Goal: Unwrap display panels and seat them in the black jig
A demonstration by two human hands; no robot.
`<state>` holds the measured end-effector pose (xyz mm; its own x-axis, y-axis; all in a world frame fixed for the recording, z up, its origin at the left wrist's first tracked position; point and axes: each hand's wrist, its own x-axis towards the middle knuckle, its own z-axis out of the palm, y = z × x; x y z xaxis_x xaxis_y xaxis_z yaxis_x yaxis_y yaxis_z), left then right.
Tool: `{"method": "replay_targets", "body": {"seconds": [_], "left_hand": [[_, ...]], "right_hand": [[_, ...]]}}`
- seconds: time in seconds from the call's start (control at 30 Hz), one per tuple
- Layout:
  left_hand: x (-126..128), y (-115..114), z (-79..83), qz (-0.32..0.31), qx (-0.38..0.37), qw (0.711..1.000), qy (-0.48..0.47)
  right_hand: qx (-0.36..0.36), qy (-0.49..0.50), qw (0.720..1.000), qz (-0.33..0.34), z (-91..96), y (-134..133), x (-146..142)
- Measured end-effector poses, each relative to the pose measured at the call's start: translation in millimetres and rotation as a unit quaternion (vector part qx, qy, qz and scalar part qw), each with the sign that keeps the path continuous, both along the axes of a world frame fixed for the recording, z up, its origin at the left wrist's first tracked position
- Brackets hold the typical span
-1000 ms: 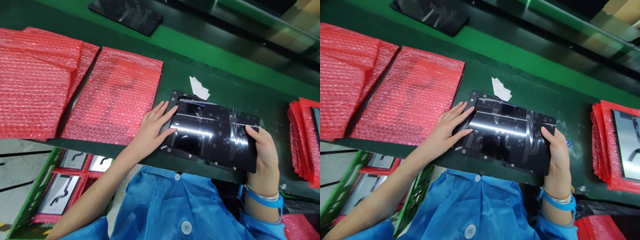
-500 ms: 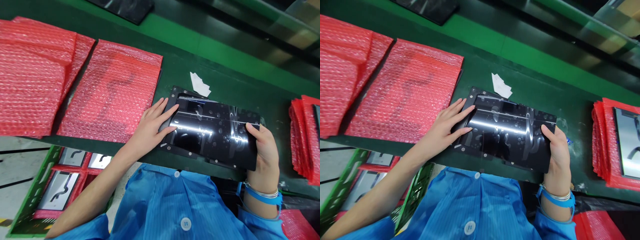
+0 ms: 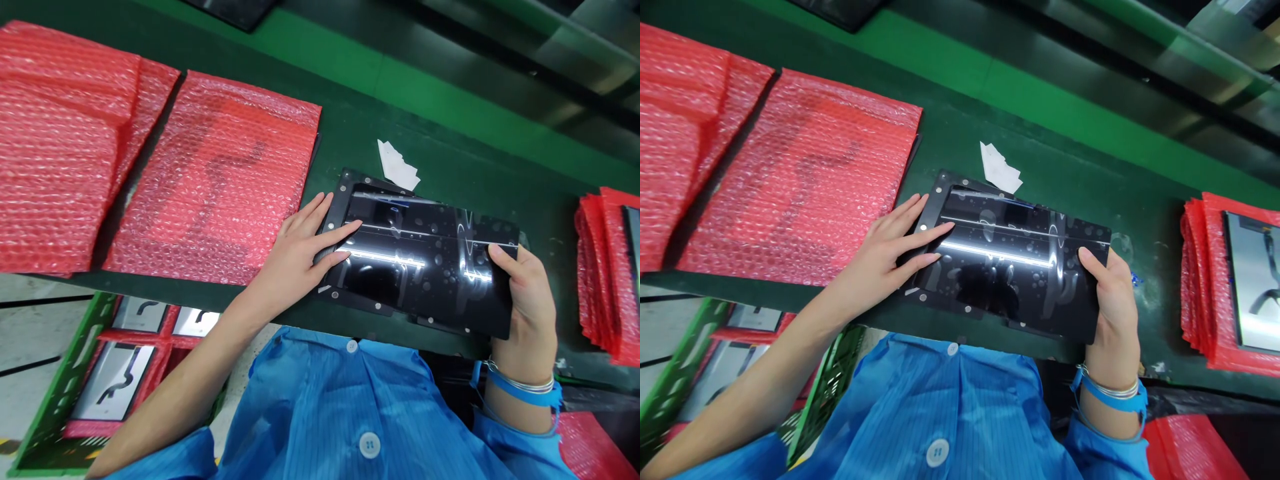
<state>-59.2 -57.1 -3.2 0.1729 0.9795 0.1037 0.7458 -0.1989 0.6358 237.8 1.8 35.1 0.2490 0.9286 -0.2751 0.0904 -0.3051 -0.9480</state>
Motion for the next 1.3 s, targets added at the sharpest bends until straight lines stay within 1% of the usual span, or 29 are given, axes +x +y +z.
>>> {"method": "replay_targets", "body": {"seconds": [0.6,0.67,0.73,0.77,0.8,0.83,0.9,0.93,0.97,1.0,1.03,1.07,1.13,1.2,1.23,1.27,1.3], "left_hand": [[1.3,-0.9,-1.5,0.005,0.033,0.999,0.003],[1.6,-0.8,-1.5,0.005,0.035,0.999,0.002],[2.2,-0.7,-1.1,0.005,0.032,0.999,0.001],[2.6,-0.6,-1.0,0.005,0.029,1.000,0.001],[2.9,-0.4,-1.0,0.006,0.026,1.000,0.003],[3.1,-0.3,-1.2,0.007,0.024,1.000,0.005],[2.5,-0.2,-1.8,0.010,0.020,1.000,0.012],[1.6,-0.4,-1.8,0.012,0.019,1.000,0.017],[0.5,-0.8,-1.4,0.013,0.019,0.999,0.022],[-0.5,-1.3,-0.4,0.012,0.021,0.999,0.031],[-0.8,-1.9,1.4,0.011,0.024,0.999,0.043],[0.1,-2.4,3.8,0.013,0.032,0.998,0.059],[8.3,-2.7,10.2,0.028,0.059,0.993,0.101],[28.3,-1.4,16.0,0.030,0.093,0.986,0.135],[42.7,-0.2,17.9,0.005,0.107,0.984,0.141],[59.3,1.1,18.8,-0.039,0.115,0.982,0.142],[77.1,2.6,18.6,-0.101,0.117,0.978,0.138]], "right_hand": [[-0.011,0.004,1.000,0.018,1.7,3.5,-5.2],[-0.014,-0.011,0.999,0.028,2.1,3.8,-1.3],[-0.015,-0.076,0.995,0.061,5.3,7.1,6.8],[-0.024,-0.135,0.986,0.095,8.0,10.1,11.9],[-0.044,-0.210,0.967,0.139,11.3,14.1,16.9],[-0.077,-0.293,0.934,0.189,15.1,18.8,21.4],[-0.154,-0.440,0.839,0.282,22.6,28.7,27.5],[-0.176,-0.488,0.795,0.314,25.8,33.4,29.1],[-0.179,-0.517,0.767,0.335,28.2,37.6,30.0],[-0.162,-0.530,0.758,0.345,29.6,41.3,30.7],[-0.133,-0.532,0.761,0.346,29.9,44.6,31.5],[-0.097,-0.529,0.773,0.337,29.1,47.6,32.7],[-0.041,-0.520,0.801,0.295,24.2,53.8,36.5],[-0.028,-0.517,0.818,0.251,16.6,60.9,41.2],[-0.036,-0.514,0.823,0.240,12.6,64.7,43.2],[-0.046,-0.511,0.825,0.238,8.9,68.3,44.7],[-0.054,-0.509,0.823,0.244,5.8,71.7,45.5]]}}
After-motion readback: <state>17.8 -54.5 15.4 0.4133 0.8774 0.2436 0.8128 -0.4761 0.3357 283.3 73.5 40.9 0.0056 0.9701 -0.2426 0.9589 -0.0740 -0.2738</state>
